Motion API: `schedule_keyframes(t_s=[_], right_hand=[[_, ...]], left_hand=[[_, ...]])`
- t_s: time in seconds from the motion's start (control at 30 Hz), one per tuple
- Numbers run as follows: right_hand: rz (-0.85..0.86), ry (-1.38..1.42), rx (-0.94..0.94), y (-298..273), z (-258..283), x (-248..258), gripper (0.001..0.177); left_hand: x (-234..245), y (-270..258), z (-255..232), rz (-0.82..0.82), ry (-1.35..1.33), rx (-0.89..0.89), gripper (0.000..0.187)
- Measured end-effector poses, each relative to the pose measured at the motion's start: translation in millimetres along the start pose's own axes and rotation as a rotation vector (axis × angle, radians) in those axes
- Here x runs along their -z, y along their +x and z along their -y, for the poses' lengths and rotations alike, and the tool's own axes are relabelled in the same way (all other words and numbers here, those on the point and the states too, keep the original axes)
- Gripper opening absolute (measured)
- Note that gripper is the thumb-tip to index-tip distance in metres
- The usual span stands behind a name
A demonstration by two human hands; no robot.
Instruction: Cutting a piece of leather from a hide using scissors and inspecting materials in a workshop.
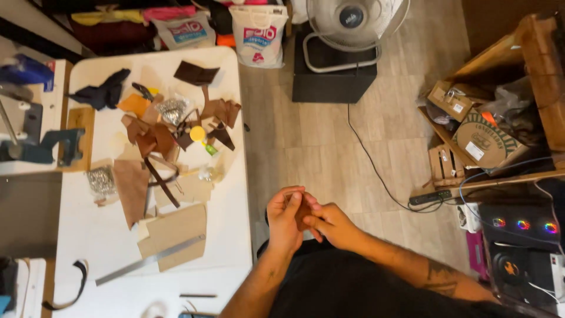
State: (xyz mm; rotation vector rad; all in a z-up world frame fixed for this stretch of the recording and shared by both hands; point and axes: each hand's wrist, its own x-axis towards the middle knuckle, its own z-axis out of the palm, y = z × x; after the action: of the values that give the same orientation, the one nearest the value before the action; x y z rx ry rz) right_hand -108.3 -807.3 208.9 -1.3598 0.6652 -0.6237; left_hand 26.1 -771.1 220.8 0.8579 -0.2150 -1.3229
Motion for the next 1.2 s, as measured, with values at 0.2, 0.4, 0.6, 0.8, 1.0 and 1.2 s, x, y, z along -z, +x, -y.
schedule_keyframes(t_s=[0.2,0.4,0.6,0.8,1.0,1.2], right_hand=[[-0.036,-0.032,0.000,69,17,4,0.034],[-0.091,-0.080,0.012,124,27,26,0.039],[-0.035,-0.203,-0.100,183,18,88,0.040],[0.109,-0.254,0.169,253,53,166,0.023],[0.306,-0.314,0.304,307,50,235,0.007],[0.425,-0.367,0.533,345,83,215,0.015]], left_hand=[[22,70,-25,0.141,-0.148,0.249,0.035],[3,127,-47,0.053,-0.050,0.135,0.017],[-31,200,-50,0.074,0.011,-0.044,0.010],[-49,273,-3,-0.196,0.281,-0.253,0.007],[-64,313,13,-0.547,0.283,-0.261,0.034],[-96,285,-32,-0.472,0.996,-0.833,0.029]])
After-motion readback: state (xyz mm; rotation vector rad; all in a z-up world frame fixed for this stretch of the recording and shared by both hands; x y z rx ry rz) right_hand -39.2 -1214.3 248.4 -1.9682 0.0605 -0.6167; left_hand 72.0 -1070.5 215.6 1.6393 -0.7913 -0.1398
